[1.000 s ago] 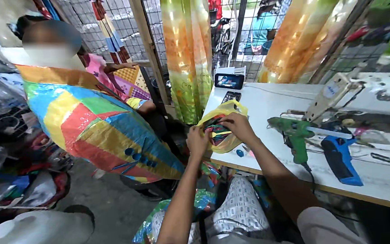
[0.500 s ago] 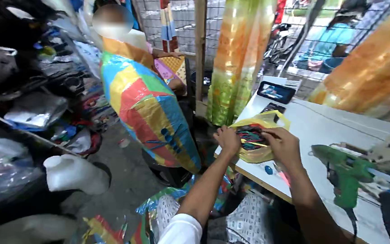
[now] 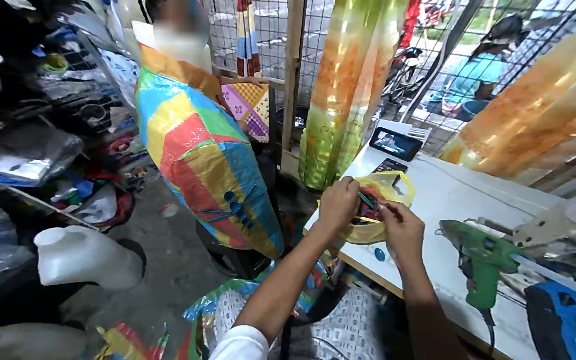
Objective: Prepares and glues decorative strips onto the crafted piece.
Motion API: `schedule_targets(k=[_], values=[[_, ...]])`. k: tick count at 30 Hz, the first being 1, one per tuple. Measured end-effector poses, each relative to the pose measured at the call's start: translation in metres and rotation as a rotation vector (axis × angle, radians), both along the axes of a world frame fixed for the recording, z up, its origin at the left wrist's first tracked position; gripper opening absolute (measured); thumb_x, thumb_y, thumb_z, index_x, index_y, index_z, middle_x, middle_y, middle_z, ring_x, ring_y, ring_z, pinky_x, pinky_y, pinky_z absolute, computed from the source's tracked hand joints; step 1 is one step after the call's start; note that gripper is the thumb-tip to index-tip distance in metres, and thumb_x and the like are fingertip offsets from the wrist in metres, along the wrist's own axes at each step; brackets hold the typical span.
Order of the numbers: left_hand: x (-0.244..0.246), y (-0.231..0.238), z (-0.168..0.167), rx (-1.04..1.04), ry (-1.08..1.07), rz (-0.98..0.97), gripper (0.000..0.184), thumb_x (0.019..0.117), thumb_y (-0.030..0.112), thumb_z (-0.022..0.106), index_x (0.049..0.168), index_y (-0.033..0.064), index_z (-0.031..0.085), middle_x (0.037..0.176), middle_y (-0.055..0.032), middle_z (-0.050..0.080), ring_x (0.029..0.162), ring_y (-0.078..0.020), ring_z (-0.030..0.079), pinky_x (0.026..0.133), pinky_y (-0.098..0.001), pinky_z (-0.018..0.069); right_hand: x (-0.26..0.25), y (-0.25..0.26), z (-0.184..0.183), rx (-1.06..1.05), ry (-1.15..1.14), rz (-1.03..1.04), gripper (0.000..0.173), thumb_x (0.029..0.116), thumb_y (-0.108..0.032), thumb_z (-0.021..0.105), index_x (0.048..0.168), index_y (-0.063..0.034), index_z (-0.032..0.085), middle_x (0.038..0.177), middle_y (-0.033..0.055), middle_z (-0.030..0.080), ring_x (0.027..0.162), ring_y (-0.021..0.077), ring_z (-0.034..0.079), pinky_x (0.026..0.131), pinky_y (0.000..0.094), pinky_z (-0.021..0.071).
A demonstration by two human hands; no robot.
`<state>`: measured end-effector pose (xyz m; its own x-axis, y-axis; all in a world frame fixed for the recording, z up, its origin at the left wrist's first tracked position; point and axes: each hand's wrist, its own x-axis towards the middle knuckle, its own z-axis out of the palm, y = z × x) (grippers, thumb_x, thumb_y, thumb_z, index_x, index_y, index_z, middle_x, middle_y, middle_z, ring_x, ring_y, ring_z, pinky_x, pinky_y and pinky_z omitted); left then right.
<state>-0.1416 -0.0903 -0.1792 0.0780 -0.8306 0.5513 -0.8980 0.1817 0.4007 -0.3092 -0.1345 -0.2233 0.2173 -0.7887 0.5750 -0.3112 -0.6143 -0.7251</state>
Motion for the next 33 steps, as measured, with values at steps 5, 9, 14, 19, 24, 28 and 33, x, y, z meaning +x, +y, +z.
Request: schedule_targets(k=[5, 9, 14, 19, 24, 28, 33], values=[[0.018, 0.047, 0.013, -0.063, 0.637, 0.019, 0.022, 0.1020, 0.012, 0.062, 0.119, -0.0018, 0.066, 0.103, -0.0146, 0.073, 0.086, -0.0211, 0.072, 0.080, -0.0400, 0.0605, -0.004, 0.003, 0.004, 0.161, -0.226, -0.071, 0.022, 0.1026, -0.009, 0.057, 0.115, 0.0087, 0.063, 0.096, 0.0127, 0.071, 0.081, 0.0089, 0.070, 0.077, 0.0269, 0.0599], [0.044, 0.087, 0.003, -0.070, 0.985, 0.117, 0.021, 0.0989, 0.010, 0.067, 0.118, 0.0020, 0.071, 0.097, -0.0074, 0.074, 0.076, -0.0114, 0.069, 0.072, -0.0294, 0.0594, -0.005, 0.002, -0.002, 0.302, -0.349, -0.049, 0.023, 0.1035, -0.008, 0.056, 0.120, 0.0074, 0.057, 0.092, 0.0085, 0.071, 0.078, 0.0087, 0.072, 0.073, 0.0270, 0.0616], [0.084, 0.164, -0.009, -0.274, 0.835, 0.294, 0.023, 0.0975, 0.004, 0.066, 0.119, -0.0024, 0.072, 0.102, -0.0093, 0.073, 0.082, -0.0099, 0.072, 0.078, -0.0272, 0.0621, -0.001, 0.005, -0.019, 0.323, -0.323, -0.017, 0.026, 0.1031, -0.011, 0.058, 0.122, 0.0078, 0.056, 0.090, 0.0060, 0.072, 0.077, 0.0065, 0.072, 0.072, 0.0252, 0.0618], [0.130, 0.217, -0.001, -0.579, 0.737, 0.529, 0.016, 0.0919, 0.000, 0.070, 0.107, -0.0037, 0.070, 0.093, -0.0025, 0.072, 0.077, -0.0046, 0.069, 0.071, -0.0226, 0.0600, 0.002, 0.005, -0.031, 0.378, -0.370, -0.006, 0.024, 0.1042, -0.011, 0.055, 0.120, 0.0066, 0.054, 0.089, 0.0028, 0.071, 0.075, 0.0043, 0.070, 0.070, 0.0232, 0.0596], [0.162, 0.232, 0.015, -0.654, 0.688, 0.547, 0.015, 0.0904, -0.002, 0.072, 0.105, -0.0017, 0.070, 0.091, -0.0006, 0.074, 0.080, -0.0057, 0.071, 0.075, -0.0241, 0.0606, -0.001, 0.008, -0.029, 0.388, -0.375, 0.001, 0.021, 0.1038, -0.011, 0.055, 0.117, 0.0059, 0.054, 0.083, -0.0025, 0.068, 0.066, -0.0011, 0.064, 0.064, 0.0186, 0.0553], [0.174, 0.230, 0.020, -0.640, 0.631, 0.502, 0.015, 0.0905, -0.003, 0.071, 0.106, -0.0023, 0.071, 0.093, -0.0007, 0.074, 0.082, -0.0055, 0.071, 0.078, -0.0249, 0.0613, -0.002, 0.008, -0.028, 0.395, -0.379, -0.015, 0.019, 0.1037, -0.011, 0.055, 0.114, 0.0048, 0.055, 0.080, -0.0038, 0.066, 0.063, -0.0025, 0.061, 0.062, 0.0175, 0.0536], [0.180, 0.227, 0.019, -0.650, 0.571, 0.514, 0.015, 0.0897, -0.002, 0.073, 0.105, -0.0031, 0.073, 0.096, -0.0029, 0.074, 0.080, -0.0040, 0.070, 0.075, -0.0217, 0.0599, -0.001, 0.006, -0.030, 0.408, -0.398, -0.018, 0.015, 0.1037, -0.010, 0.055, 0.112, 0.0029, 0.056, 0.077, -0.0047, 0.067, 0.060, -0.0029, 0.060, 0.059, 0.0163, 0.0520]])
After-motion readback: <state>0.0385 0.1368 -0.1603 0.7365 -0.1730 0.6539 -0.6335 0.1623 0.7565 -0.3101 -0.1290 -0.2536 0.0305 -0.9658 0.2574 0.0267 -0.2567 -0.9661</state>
